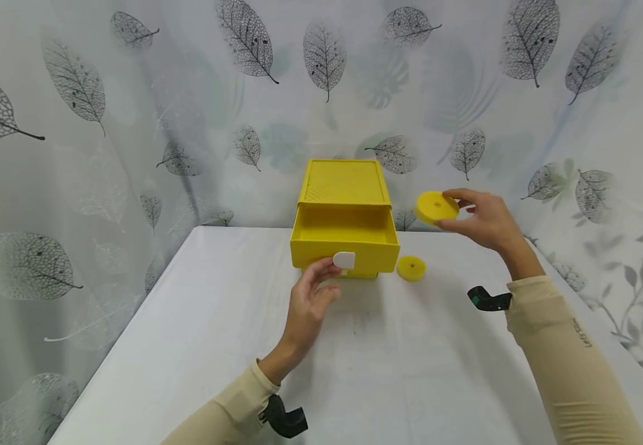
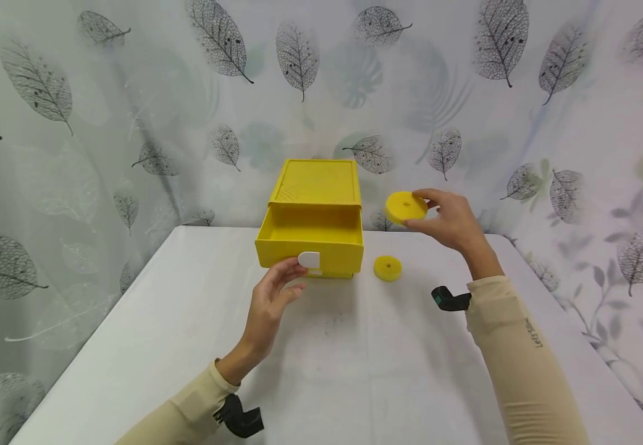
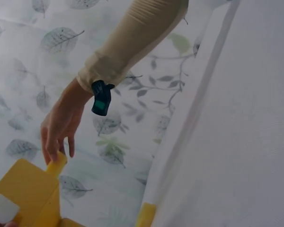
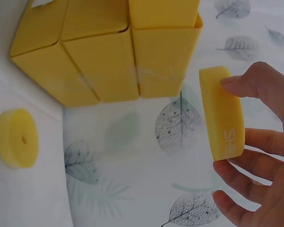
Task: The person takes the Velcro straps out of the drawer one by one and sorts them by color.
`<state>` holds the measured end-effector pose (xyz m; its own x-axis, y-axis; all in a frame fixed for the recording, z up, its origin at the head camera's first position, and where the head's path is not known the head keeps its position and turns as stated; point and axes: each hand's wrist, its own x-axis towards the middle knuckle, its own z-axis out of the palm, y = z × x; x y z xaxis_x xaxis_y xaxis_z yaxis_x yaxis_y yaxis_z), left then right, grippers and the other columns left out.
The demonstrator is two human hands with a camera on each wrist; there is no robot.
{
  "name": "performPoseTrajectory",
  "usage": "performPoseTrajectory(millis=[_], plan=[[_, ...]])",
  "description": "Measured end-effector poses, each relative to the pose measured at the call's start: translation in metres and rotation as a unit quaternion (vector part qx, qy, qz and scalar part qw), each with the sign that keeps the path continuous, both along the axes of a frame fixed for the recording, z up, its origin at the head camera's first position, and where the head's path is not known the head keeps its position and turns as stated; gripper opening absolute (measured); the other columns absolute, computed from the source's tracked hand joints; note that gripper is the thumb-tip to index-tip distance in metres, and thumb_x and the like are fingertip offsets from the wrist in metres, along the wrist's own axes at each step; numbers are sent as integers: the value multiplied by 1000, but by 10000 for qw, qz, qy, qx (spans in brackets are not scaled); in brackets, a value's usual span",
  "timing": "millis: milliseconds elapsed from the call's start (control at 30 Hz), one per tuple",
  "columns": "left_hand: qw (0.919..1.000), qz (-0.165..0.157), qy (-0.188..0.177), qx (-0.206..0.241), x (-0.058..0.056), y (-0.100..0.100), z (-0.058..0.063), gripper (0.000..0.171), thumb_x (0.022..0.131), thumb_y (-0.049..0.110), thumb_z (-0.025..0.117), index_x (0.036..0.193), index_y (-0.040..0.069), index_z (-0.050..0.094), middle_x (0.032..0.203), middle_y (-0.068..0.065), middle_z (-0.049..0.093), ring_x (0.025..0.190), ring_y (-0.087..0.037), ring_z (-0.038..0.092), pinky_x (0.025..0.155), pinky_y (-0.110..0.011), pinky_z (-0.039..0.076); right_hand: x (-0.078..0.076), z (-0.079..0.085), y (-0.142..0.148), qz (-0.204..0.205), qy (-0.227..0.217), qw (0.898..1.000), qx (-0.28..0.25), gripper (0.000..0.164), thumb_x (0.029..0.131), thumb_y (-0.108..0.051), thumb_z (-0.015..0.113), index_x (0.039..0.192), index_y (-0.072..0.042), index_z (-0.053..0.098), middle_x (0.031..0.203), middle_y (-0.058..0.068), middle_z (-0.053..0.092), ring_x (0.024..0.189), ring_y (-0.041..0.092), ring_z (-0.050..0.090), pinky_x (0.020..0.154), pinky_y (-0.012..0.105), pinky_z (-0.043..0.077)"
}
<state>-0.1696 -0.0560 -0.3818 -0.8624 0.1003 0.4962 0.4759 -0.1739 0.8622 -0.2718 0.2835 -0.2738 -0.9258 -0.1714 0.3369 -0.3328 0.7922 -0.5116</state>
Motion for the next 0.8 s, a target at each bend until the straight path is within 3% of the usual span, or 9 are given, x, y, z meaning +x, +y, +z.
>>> performPoseTrajectory(millis=[200,400,800], plan=[[9999,84,-96,-79,-10,5,3,48,94,5,59,141,-4,53,133,-26,58,126,-31,57,98,-33,52,-5,-11,11,-223,-178,9995,160,70,91,-29,81,147,1,54,140,30,54,122,50,50,98,67,43],[9997,204,-69,-128,-18,6,4,48,95,5,58,141,-4,53,133,-18,60,127,-36,56,98,-34,51,-11,-24,20,-352,-371,9985,189,75,92,-37,79,149,2,51,140,32,53,124,50,48,96,68,44],[9997,161,-169,-96,-33,7,1,47,95,2,59,142,-3,53,134,-18,58,129,-37,53,100,-34,51,-19,-45,33,-524,-499,9971,254,75,94,-38,77,149,6,49,139,34,52,122,51,48,94,67,47]])
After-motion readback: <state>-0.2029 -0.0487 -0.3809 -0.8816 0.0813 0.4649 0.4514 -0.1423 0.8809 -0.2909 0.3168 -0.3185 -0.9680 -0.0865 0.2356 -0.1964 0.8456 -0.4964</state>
